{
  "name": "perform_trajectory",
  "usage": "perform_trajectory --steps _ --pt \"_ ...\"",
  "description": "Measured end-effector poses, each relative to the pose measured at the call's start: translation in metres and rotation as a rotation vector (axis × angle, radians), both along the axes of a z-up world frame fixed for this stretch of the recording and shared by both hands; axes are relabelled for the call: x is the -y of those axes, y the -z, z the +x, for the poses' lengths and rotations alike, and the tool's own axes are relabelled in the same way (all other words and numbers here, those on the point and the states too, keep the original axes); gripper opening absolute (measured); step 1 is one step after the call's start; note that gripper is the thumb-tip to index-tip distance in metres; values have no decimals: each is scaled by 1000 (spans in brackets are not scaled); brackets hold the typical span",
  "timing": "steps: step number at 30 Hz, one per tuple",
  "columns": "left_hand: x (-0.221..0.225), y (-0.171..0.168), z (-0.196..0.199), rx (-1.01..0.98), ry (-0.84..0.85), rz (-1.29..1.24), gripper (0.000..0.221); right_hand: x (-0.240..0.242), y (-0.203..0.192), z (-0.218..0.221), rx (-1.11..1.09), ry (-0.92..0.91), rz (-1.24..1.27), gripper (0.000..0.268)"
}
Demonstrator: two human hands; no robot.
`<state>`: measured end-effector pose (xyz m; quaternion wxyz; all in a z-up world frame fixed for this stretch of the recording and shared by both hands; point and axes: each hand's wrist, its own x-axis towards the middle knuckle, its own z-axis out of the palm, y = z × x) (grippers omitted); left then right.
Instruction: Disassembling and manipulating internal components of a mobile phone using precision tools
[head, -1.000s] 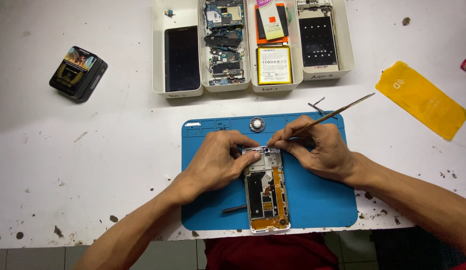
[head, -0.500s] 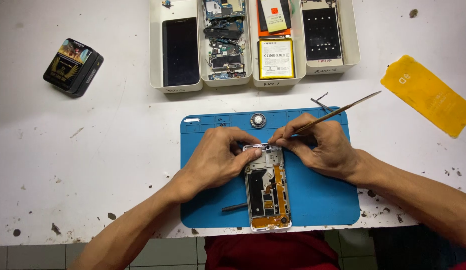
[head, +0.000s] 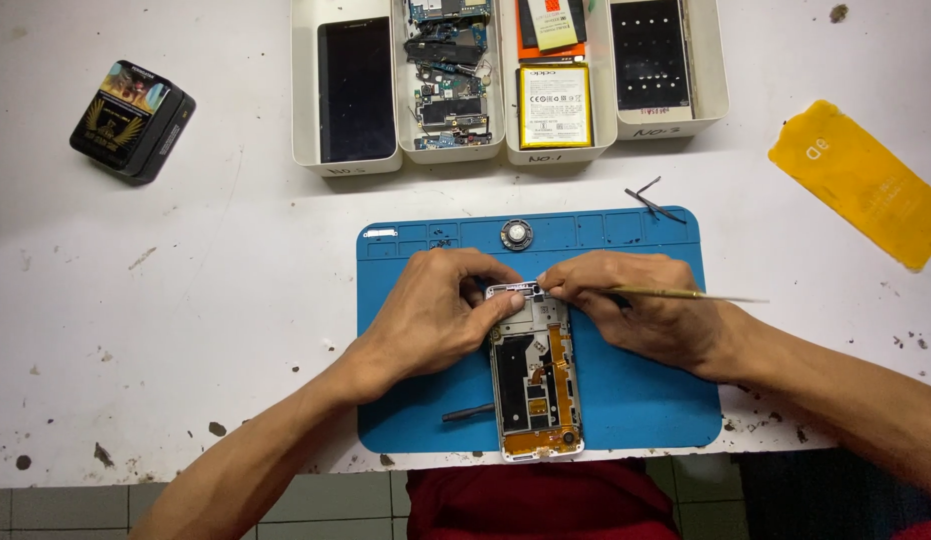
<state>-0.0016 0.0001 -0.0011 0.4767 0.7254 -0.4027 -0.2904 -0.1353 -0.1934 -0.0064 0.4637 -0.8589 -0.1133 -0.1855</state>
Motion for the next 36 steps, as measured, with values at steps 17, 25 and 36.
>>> perform_trajectory --steps 17,25,36 --pt "1 0 0 -1 -3 -14 18 6 26 -6 -43 120 88 18" --pt "1 0 -1 -5 -6 -9 19 5 21 -3 -64 112 107 20" --pt "1 1 -1 -17 -5 -18 18 2 16 -2 -47 113 71 17"
